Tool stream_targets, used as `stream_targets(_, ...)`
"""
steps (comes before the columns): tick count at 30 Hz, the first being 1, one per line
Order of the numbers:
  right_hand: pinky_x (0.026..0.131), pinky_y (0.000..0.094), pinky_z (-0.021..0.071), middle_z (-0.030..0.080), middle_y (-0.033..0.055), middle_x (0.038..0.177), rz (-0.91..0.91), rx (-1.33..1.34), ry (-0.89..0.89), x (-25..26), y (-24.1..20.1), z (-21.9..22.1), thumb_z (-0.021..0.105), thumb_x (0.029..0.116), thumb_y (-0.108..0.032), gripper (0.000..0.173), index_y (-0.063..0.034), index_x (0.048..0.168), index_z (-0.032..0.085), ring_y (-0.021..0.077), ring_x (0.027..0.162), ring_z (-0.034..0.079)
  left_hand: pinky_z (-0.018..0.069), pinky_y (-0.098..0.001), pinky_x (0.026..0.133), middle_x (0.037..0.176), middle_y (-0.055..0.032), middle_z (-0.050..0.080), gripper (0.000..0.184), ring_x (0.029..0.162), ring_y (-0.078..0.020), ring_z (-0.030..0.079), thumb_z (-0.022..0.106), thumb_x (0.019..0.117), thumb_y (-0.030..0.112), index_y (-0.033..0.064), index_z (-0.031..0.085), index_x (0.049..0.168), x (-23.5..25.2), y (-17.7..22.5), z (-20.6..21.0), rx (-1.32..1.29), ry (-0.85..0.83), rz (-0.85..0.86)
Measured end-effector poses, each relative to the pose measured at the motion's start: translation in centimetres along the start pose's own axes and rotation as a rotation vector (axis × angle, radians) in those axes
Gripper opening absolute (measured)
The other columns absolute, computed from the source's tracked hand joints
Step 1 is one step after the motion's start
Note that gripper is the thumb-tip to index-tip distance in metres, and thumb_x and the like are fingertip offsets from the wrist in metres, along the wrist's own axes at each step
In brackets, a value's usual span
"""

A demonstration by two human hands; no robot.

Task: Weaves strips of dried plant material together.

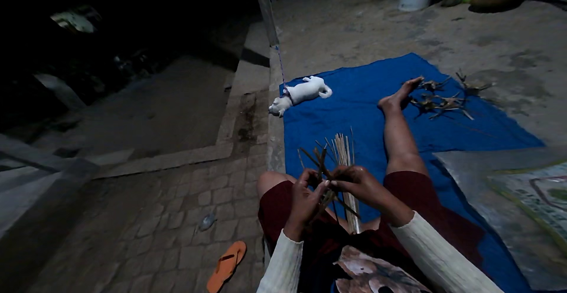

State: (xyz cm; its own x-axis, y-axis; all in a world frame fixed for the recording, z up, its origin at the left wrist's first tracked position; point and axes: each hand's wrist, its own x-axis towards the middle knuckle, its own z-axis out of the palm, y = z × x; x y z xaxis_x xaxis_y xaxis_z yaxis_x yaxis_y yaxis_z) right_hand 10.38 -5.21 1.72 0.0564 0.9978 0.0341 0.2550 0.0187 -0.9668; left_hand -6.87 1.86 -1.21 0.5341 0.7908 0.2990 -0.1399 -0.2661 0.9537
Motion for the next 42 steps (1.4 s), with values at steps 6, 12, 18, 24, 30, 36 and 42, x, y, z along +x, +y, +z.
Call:
stream_targets(6, 0.078, 0.0209, 0.0567, 0.070, 0.0039, 0.097, 0.012, 0.007, 0.024, -0.1, 0.0, 0.0, 0.061, 0.0989, -0.007, 0.016, 0.0010, 0.111, 0.068, 0.0028, 0.082, 0.066, 0.0559, -0.0259, 0.081, 0.097, -0.0035, 0.066, 0.020, 0.087, -0.0069, 0.065, 0.064, 0.0926, 0.003, -0.0053, 0.059, 0.111, 0.0, -0.5, -0.6, -0.034, -0.087, 0.020)
stream_targets(12, 0.080, 0.0188, 0.0549, 0.071, 0.0021, 0.096, -0.031, -0.010, 0.030, 0.0, 0.3, 0.4, 0.062, 0.0980, -0.010, 0.017, -0.0005, 0.109, 0.070, 0.0000, 0.084, 0.065, 0.0573, -0.0258, 0.076, 0.089, -0.0015, 0.067, 0.013, 0.080, -0.0076, 0.066, 0.063, 0.0905, -0.002, -0.0022, 0.061, 0.103, 0.0, -0.3, -0.6, -0.087, -0.006, -0.001)
stream_targets(18, 0.080, 0.0165, 0.0535, 0.070, 0.0023, 0.098, -0.070, -0.026, 0.050, 0.0, 0.6, 0.4, 0.062, 0.0974, -0.011, 0.016, -0.0006, 0.107, 0.071, -0.0013, 0.085, 0.064, 0.0586, -0.0278, 0.072, 0.087, -0.0027, 0.067, 0.022, 0.076, -0.0099, 0.067, 0.067, 0.0893, -0.005, 0.0001, 0.055, 0.107, 0.1, -0.4, -0.1, -0.175, 0.047, 0.007)
stream_targets(24, 0.080, 0.0179, 0.0528, 0.069, 0.0035, 0.097, -0.026, -0.027, 0.072, 0.1, 0.9, 0.7, 0.062, 0.0981, -0.011, 0.017, 0.0001, 0.106, 0.071, 0.0000, 0.084, 0.063, 0.0576, -0.0263, 0.074, 0.090, -0.0058, 0.070, 0.011, 0.078, -0.0098, 0.066, 0.063, 0.0940, 0.000, -0.0043, 0.068, 0.104, 0.1, -0.5, -0.2, -0.099, 0.024, -0.039)
stream_targets(30, 0.081, 0.0224, 0.0542, 0.069, 0.0066, 0.098, 0.020, -0.056, 0.068, 0.3, 1.5, 1.1, 0.063, 0.0987, -0.013, 0.017, 0.0008, 0.106, 0.071, 0.0046, 0.086, 0.065, 0.0574, -0.0255, 0.075, 0.091, -0.0057, 0.070, 0.011, 0.079, -0.0093, 0.067, 0.064, 0.0932, -0.001, -0.0037, 0.069, 0.103, 0.1, -0.6, -0.2, -0.073, 0.011, -0.113)
stream_targets(36, 0.080, 0.0231, 0.0539, 0.069, 0.0062, 0.095, 0.039, -0.070, 0.065, 0.3, 1.9, 1.2, 0.063, 0.0980, -0.012, 0.017, 0.0014, 0.106, 0.070, 0.0048, 0.083, 0.064, 0.0570, -0.0242, 0.077, 0.093, -0.0049, 0.071, 0.012, 0.081, -0.0076, 0.067, 0.063, 0.0947, 0.001, -0.0034, 0.071, 0.103, 0.0, -0.7, -0.2, -0.061, -0.017, -0.155)
stream_targets(42, 0.077, 0.0209, 0.0526, 0.068, 0.0049, 0.092, 0.027, -0.065, 0.055, 0.3, 1.9, 1.3, 0.063, 0.0983, -0.012, 0.015, 0.0014, 0.103, 0.070, 0.0032, 0.081, 0.062, 0.0572, -0.0248, 0.076, 0.090, -0.0055, 0.071, 0.010, 0.080, -0.0086, 0.067, 0.066, 0.0929, 0.000, -0.0031, 0.071, 0.100, 0.0, -0.4, 0.0, -0.067, -0.003, -0.181)
